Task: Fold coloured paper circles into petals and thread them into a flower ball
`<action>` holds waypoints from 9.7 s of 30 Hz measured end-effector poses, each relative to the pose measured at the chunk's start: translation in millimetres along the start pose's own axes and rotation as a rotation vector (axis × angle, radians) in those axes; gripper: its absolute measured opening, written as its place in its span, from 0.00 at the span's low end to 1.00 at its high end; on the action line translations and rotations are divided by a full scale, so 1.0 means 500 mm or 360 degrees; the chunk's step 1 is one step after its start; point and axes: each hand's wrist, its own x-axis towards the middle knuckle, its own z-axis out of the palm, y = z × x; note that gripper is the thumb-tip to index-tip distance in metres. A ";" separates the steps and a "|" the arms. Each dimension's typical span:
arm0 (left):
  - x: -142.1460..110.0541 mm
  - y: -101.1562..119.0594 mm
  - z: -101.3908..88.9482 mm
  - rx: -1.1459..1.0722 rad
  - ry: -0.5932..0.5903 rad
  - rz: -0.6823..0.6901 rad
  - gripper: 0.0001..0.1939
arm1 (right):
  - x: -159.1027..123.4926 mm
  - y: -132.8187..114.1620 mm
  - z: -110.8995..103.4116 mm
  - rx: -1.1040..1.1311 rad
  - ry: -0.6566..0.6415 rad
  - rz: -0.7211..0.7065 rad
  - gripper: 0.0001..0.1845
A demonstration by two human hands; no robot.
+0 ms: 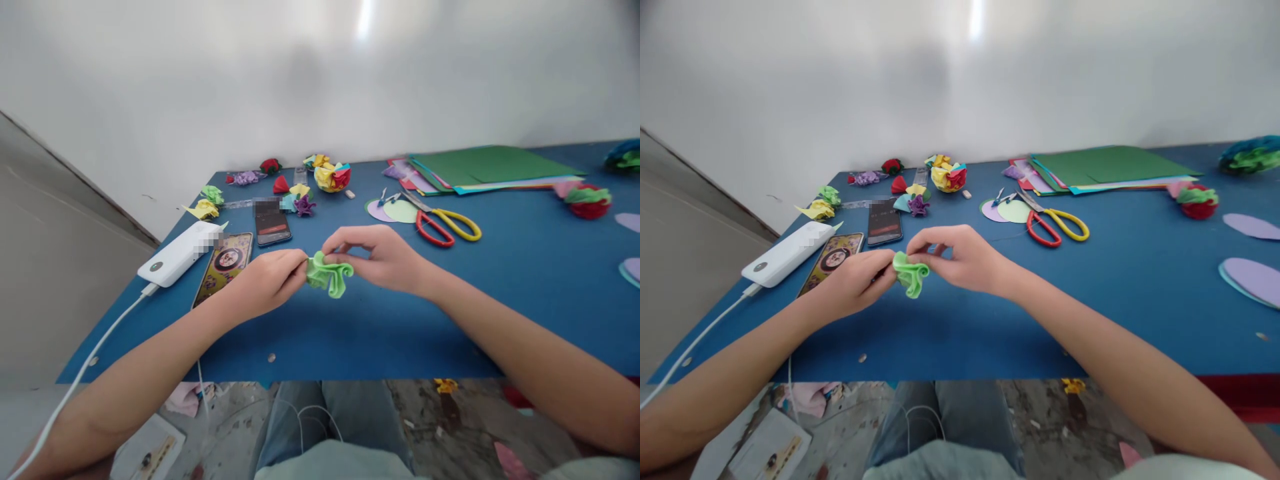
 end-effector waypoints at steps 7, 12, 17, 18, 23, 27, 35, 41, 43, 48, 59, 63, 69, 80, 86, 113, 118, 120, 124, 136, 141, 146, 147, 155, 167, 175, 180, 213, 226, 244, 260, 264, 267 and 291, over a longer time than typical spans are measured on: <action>0.000 0.005 -0.003 -0.0034 -0.0008 -0.0083 0.09 | -0.014 0.019 0.016 -0.0677 -0.0106 -0.0242 0.08; -0.001 0.014 0.005 -0.0207 0.0064 -0.0136 0.09 | -0.018 0.021 0.034 -0.0549 0.0141 -0.0125 0.03; -0.004 0.019 0.010 -0.0359 0.0121 -0.0232 0.10 | -0.015 0.019 0.039 -0.0378 0.0186 -0.0117 0.04; -0.005 0.019 0.011 -0.0381 0.0117 -0.0251 0.10 | -0.015 0.020 0.039 -0.0373 0.0194 -0.0126 0.05; -0.003 0.021 0.010 -0.0433 0.0094 -0.0285 0.11 | -0.017 0.020 0.042 -0.0387 0.0257 -0.0135 0.07; -0.001 0.025 0.007 -0.0335 0.0109 -0.0225 0.09 | -0.021 0.020 0.047 -0.0465 0.0276 -0.0117 0.08; 0.003 0.013 0.000 -0.0224 0.0077 -0.0218 0.12 | -0.028 0.023 0.038 -0.0747 0.0060 -0.0309 0.11; -0.002 0.017 -0.009 -0.0239 -0.0065 -0.0024 0.08 | -0.012 0.006 0.006 -0.0378 -0.0223 -0.0051 0.07; -0.003 0.024 -0.010 -0.0259 -0.0114 0.0025 0.08 | -0.008 0.002 -0.002 -0.0295 -0.0329 0.0043 0.05; -0.002 0.034 -0.005 -0.0272 -0.0184 0.0024 0.09 | -0.009 -0.001 -0.004 -0.0174 -0.0449 0.0171 0.04; 0.002 0.047 -0.020 -0.0370 -0.0378 -0.0056 0.14 | -0.015 0.004 0.008 0.0152 -0.0546 0.0426 0.07; 0.000 0.041 -0.010 -0.0280 -0.0387 -0.0094 0.14 | -0.015 0.005 0.016 0.0103 -0.0520 0.0436 0.08; -0.001 0.034 -0.004 -0.0226 -0.0418 -0.0083 0.13 | -0.012 -0.002 0.006 -0.0006 -0.0603 0.0341 0.09; 0.002 0.028 -0.021 -0.0400 -0.0339 -0.0307 0.12 | -0.013 -0.004 0.014 -0.0289 -0.0520 0.0155 0.07; 0.004 0.025 -0.013 -0.0367 -0.0299 -0.0272 0.12 | -0.015 0.001 0.017 -0.0387 -0.0501 0.0032 0.07; 0.004 0.036 -0.010 -0.0265 -0.0344 -0.0295 0.13 | -0.021 0.000 0.034 -0.0544 -0.0295 -0.0034 0.10; 0.000 0.037 0.008 -0.0102 -0.0282 -0.0366 0.13 | -0.034 -0.004 0.057 -0.1189 -0.0311 -0.0259 0.12; 0.000 0.037 0.010 -0.0072 -0.0253 -0.0362 0.13 | -0.037 -0.008 0.061 -0.1405 -0.0356 -0.0331 0.11; -0.001 0.034 0.010 0.0041 -0.0232 -0.0216 0.13 | -0.035 -0.010 0.057 -0.1419 -0.0409 -0.0366 0.11; 0.000 0.035 0.002 -0.0022 -0.0103 -0.0241 0.12 | -0.047 -0.016 0.084 -0.1844 -0.0052 -0.0622 0.13; 0.000 0.033 0.004 0.0059 -0.0040 -0.0209 0.10 | -0.046 -0.010 0.093 -0.1876 0.0004 -0.0671 0.14; -0.006 0.004 0.004 0.0746 -0.0019 0.0358 0.09 | -0.032 0.003 0.058 -0.1254 -0.0089 -0.0392 0.14; -0.007 0.000 0.003 0.0838 -0.0016 0.0457 0.09 | -0.030 0.007 0.052 -0.1086 -0.0110 -0.0375 0.14; -0.005 -0.002 0.009 0.0659 -0.0003 0.0401 0.09 | -0.027 0.014 0.052 -0.1029 -0.0146 -0.0430 0.14; -0.008 0.004 0.015 0.0728 0.0056 0.0325 0.08 | -0.026 0.018 0.054 -0.0978 -0.0092 -0.0461 0.13; -0.007 0.008 0.009 0.0728 0.0000 0.0285 0.06 | -0.026 0.026 0.056 -0.0807 -0.0019 -0.0240 0.10; -0.007 0.012 0.012 0.0675 -0.0024 0.0269 0.07 | -0.026 0.025 0.057 -0.0770 -0.0060 -0.0166 0.08; -0.008 0.015 0.016 0.0878 -0.0058 0.0287 0.05 | -0.029 0.040 0.076 -0.0823 0.0249 -0.0345 0.08; -0.009 0.011 0.024 0.0769 -0.0063 0.0233 0.09 | -0.028 0.048 0.079 -0.0905 0.0213 -0.0403 0.10; 0.015 0.025 0.007 -0.2335 -0.0090 -0.0788 0.14 | -0.026 0.033 0.074 -0.0598 0.0449 -0.0442 0.10; 0.013 0.007 -0.004 -0.2035 -0.0199 -0.0808 0.15 | -0.032 0.037 0.059 -0.1095 0.0374 -0.0701 0.10; 0.011 -0.001 -0.002 -0.1973 -0.0269 -0.0765 0.15 | -0.030 0.027 0.063 -0.0932 0.0429 -0.0536 0.09; 0.009 -0.005 -0.005 -0.1903 -0.0344 -0.0742 0.15 | -0.028 0.021 0.064 -0.0786 0.0390 -0.0457 0.08; 0.008 0.022 -0.005 -0.0130 0.0343 0.0026 0.07 | -0.022 0.015 0.064 -0.0556 0.0129 -0.0211 0.06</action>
